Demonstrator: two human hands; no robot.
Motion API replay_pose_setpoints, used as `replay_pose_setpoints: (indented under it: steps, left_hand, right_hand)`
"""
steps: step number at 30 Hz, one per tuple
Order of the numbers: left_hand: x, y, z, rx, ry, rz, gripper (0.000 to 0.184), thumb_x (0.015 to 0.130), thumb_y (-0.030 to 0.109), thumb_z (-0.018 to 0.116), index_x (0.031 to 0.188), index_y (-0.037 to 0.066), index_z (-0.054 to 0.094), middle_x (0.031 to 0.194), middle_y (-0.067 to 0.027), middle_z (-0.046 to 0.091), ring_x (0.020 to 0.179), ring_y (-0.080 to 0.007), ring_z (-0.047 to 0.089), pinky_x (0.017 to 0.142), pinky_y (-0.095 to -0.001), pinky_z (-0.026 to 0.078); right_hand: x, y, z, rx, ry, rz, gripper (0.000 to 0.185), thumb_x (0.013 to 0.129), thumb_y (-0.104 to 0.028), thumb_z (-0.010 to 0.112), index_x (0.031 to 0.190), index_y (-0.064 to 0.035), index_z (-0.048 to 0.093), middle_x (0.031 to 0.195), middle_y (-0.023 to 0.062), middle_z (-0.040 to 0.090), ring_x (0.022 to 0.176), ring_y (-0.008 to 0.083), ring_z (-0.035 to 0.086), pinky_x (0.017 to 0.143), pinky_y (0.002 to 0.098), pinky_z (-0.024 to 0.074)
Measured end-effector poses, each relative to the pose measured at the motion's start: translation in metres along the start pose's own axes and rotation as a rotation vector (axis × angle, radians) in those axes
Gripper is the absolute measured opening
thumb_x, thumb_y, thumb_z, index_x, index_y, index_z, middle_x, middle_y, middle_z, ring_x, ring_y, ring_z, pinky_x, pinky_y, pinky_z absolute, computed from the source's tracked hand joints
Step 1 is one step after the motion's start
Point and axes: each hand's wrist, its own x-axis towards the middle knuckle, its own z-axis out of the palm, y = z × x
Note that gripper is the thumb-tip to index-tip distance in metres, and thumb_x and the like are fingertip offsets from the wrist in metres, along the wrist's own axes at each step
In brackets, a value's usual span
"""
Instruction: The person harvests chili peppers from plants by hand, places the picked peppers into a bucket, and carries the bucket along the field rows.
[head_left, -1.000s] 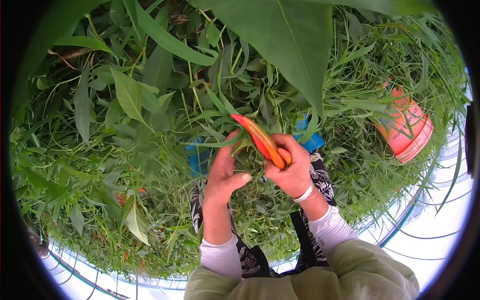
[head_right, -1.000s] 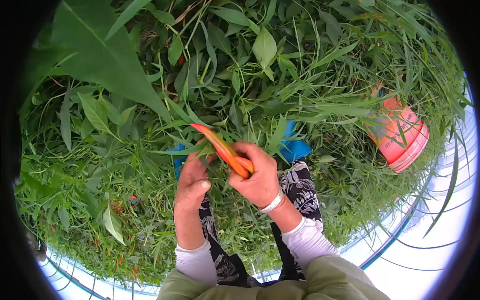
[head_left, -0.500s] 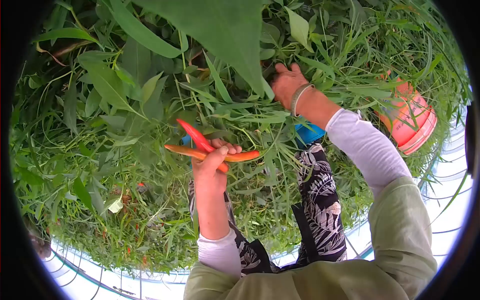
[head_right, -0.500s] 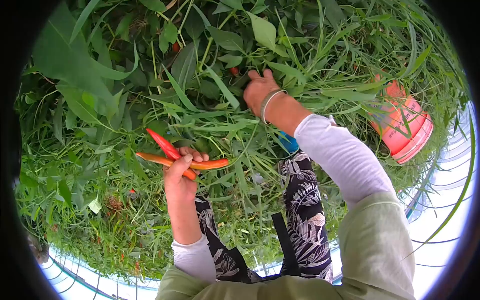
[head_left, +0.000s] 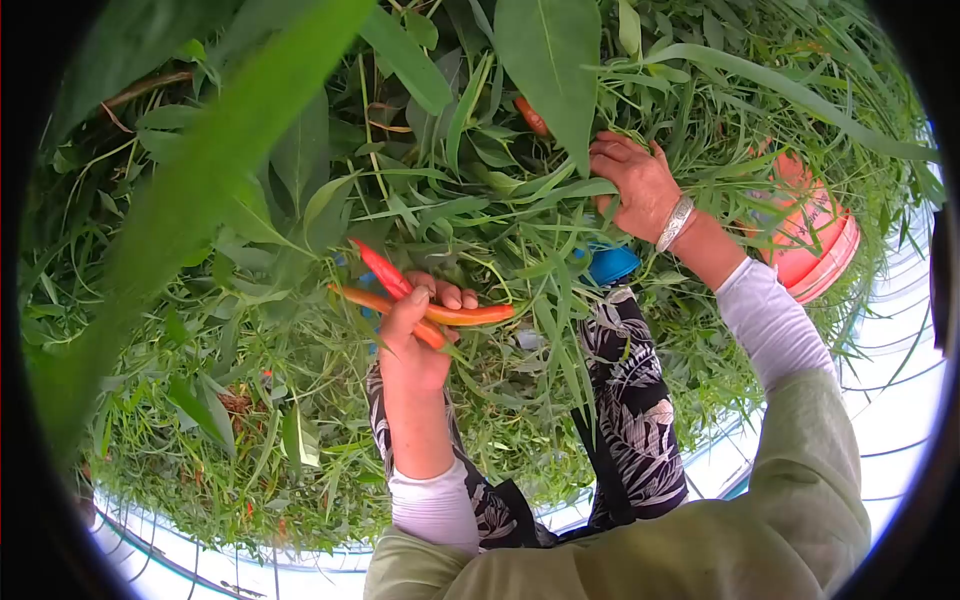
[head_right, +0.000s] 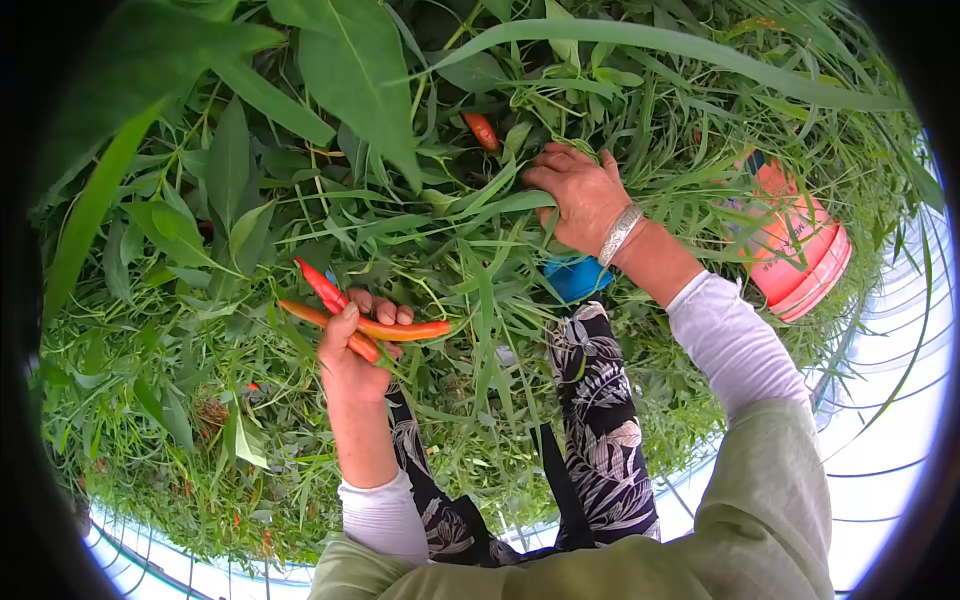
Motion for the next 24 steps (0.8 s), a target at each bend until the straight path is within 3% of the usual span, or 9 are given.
replay_pose_setpoints:
  steps: [5, 9, 11, 16, 18, 19, 21, 23, 24]
  left_hand:
    - [-0.003, 0.008, 0.011, 0.179, 0.017, -0.091, 0.026, 0.075, 0.032, 0.061, 0.078, 0.01, 0.048, 0.073, -0.0061, 0.058, 0.079, -0.0268, 0.062, 0.054, -0.0277, 0.044]
    - [-0.003, 0.005, 0.014, 0.126, -0.045, -0.053, 0.028, 0.075, 0.035, 0.062, 0.077, 0.011, 0.049, 0.075, -0.0072, 0.06, 0.08, -0.0261, 0.064, 0.049, -0.0227, 0.041]
    - [-0.003, 0.004, 0.01, 0.038, -0.084, -0.076, 0.019, 0.075, 0.022, 0.062, 0.079, 0.007, 0.051, 0.076, -0.0106, 0.06, 0.078, -0.0281, 0.063, 0.081, -0.0446, 0.049]
    - [-0.005, 0.005, 0.006, 0.085, -0.112, -0.07, 0.02, 0.079, 0.021, 0.062, 0.086, 0.006, 0.052, 0.078, -0.0103, 0.06, 0.082, -0.0282, 0.062, 0.081, -0.043, 0.049]
    - [-0.011, 0.01, 0.024, 0.228, -0.013, -0.039, 0.024, 0.076, 0.03, 0.061, 0.079, 0.009, 0.049, 0.074, -0.008, 0.059, 0.079, -0.0263, 0.063, 0.051, -0.0252, 0.044]
    - [-0.01, 0.006, 0.02, 0.224, -0.016, -0.039, 0.024, 0.076, 0.03, 0.061, 0.079, 0.009, 0.049, 0.074, -0.008, 0.059, 0.079, -0.0263, 0.063, 0.051, -0.0252, 0.044]
    - [-0.002, -0.004, 0.002, 0.186, 0.022, 0.023, 0.024, 0.077, 0.029, 0.06, 0.08, 0.008, 0.049, 0.074, -0.008, 0.059, 0.079, -0.0268, 0.063, 0.054, -0.0261, 0.045]
    - [-0.003, 0.0, -0.005, 0.212, -0.152, 0.082, 0.024, 0.078, 0.031, 0.058, 0.08, 0.009, 0.048, 0.073, -0.0072, 0.058, 0.078, -0.0262, 0.061, 0.055, -0.0267, 0.044]
    - [-0.004, 0.003, -0.001, 0.105, -0.11, 0.015, 0.022, 0.078, 0.027, 0.058, 0.082, 0.007, 0.049, 0.075, -0.0088, 0.058, 0.081, -0.0272, 0.06, 0.066, -0.034, 0.045]
  right_hand:
    - [0.037, -0.066, -0.019, 0.202, 0.197, -0.043, 0.019, 0.069, -0.005, 0.054, 0.087, -0.0044, 0.059, 0.088, 0.0082, 0.057, 0.091, 0.0285, 0.057, 0.078, 0.0559, 0.0405]
    - [0.092, -0.083, 0.013, 0.192, -0.142, 0.158, 0.012, 0.074, -0.004, 0.054, 0.081, -0.0024, 0.063, 0.09, 0.0136, 0.064, 0.09, 0.0317, 0.061, 0.08, 0.0452, 0.0471]
    - [0.108, -0.075, 0.037, 0.162, -0.034, 0.256, 0.023, 0.074, -0.007, 0.054, 0.096, -0.0064, 0.061, 0.083, 0.0167, 0.062, 0.078, 0.0343, 0.061, 0.07, 0.0442, 0.0491]
    - [0.082, -0.055, 0.047, 0.11, -0.1, 0.258, 0.025, 0.076, -0.014, 0.054, 0.1, -0.0121, 0.06, 0.082, 0.0157, 0.062, 0.079, 0.0315, 0.062, 0.068, 0.0435, 0.0491]
    - [0.063, -0.039, 0.043, 0.06, -0.138, 0.211, 0.02, 0.077, -0.011, 0.052, 0.094, -0.0123, 0.062, 0.082, 0.0134, 0.064, 0.082, 0.0289, 0.062, 0.074, 0.0434, 0.048]
    - [0.059, -0.03, 0.043, 0.055, -0.138, 0.211, 0.02, 0.077, -0.011, 0.052, 0.094, -0.0123, 0.062, 0.082, 0.0134, 0.064, 0.082, 0.0289, 0.062, 0.074, 0.0434, 0.048]
    - [0.055, -0.008, 0.051, 0.35, -0.009, 0.13, 0.015, 0.073, -0.013, 0.056, 0.085, -0.009, 0.063, 0.078, 0.0136, 0.064, 0.078, 0.0286, 0.062, 0.072, 0.0373, 0.0481]
    - [0.063, 0.008, 0.065, 1.165, 0.067, 0.538, 0.016, 0.07, -0.013, 0.06, 0.083, -0.005, 0.063, 0.078, 0.0142, 0.063, 0.07, 0.0256, 0.061, 0.068, 0.0315, 0.0473]
    - [0.065, 0.004, 0.063, 1.028, 0.107, 0.528, 0.016, 0.07, -0.013, 0.06, 0.083, -0.0051, 0.063, 0.079, 0.0144, 0.064, 0.072, 0.0262, 0.062, 0.069, 0.0324, 0.0479]
